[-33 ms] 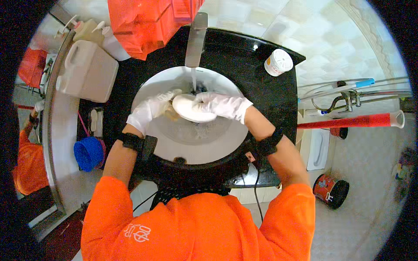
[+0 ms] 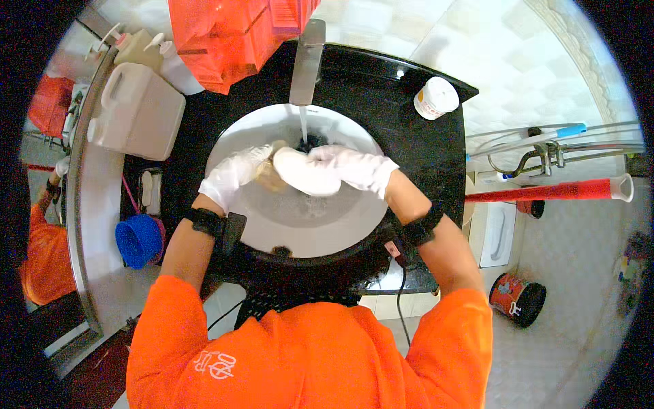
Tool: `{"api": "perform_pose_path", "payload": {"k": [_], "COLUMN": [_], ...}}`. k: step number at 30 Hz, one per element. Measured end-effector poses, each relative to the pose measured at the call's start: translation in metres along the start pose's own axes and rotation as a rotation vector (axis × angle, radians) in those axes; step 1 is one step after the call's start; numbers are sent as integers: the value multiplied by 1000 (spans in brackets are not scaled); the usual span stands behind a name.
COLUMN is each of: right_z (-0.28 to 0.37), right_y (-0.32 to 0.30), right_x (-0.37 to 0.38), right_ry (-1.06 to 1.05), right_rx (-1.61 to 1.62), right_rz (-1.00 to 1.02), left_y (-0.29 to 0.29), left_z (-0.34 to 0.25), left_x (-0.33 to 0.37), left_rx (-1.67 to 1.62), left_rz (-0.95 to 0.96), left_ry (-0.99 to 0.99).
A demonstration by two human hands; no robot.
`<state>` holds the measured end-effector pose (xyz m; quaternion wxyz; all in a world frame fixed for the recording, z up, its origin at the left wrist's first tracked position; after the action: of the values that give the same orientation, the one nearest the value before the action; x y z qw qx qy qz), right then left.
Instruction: The person washes a white ceramic bowl in a bathroom sink using a blue cloth and a steel wool pad. They scrub the bowl thoroughly, rinse it under running water, and then place it on the counter before walking away.
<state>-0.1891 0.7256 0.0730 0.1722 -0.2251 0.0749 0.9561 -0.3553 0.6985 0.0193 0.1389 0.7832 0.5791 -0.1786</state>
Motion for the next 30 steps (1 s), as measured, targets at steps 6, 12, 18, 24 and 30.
{"api": "perform_pose_path", "payload": {"k": [6,12,18,24,30], "right_z": [-25,5,-3,-9,-25], "right_y": [0,-35,-67,-68,-83], "right_x": [-53,-126,-170,-162,-140], "right_ry": [-103,-196,178,135,168], "right_rx": [867,614,-598,-883,-1044], "right_rz": [-238,-615,-1099,-1232,-1175], "left_y": [16,49,48,-28,-49], "left_z": [-8,24,22,-34,-35], "left_x": [17,70,61,16,-9], "left_rx": [508,1148,1218,1361,846], "left_rz": [-122,-168,-15,-199,-306], "left_ry": [136,284,-23,-97,73]}}
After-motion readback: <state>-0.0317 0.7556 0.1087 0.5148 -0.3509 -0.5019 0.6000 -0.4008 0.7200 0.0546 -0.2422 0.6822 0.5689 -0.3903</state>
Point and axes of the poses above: each hand's wrist, its own x-axis towards the middle knuckle, its own y-axis out of the palm, z = x × y, the point moved 8 cm from there along x, towards the middle knuckle, and after that the axes turned 5 degrees about y, right-handed, at the moved point
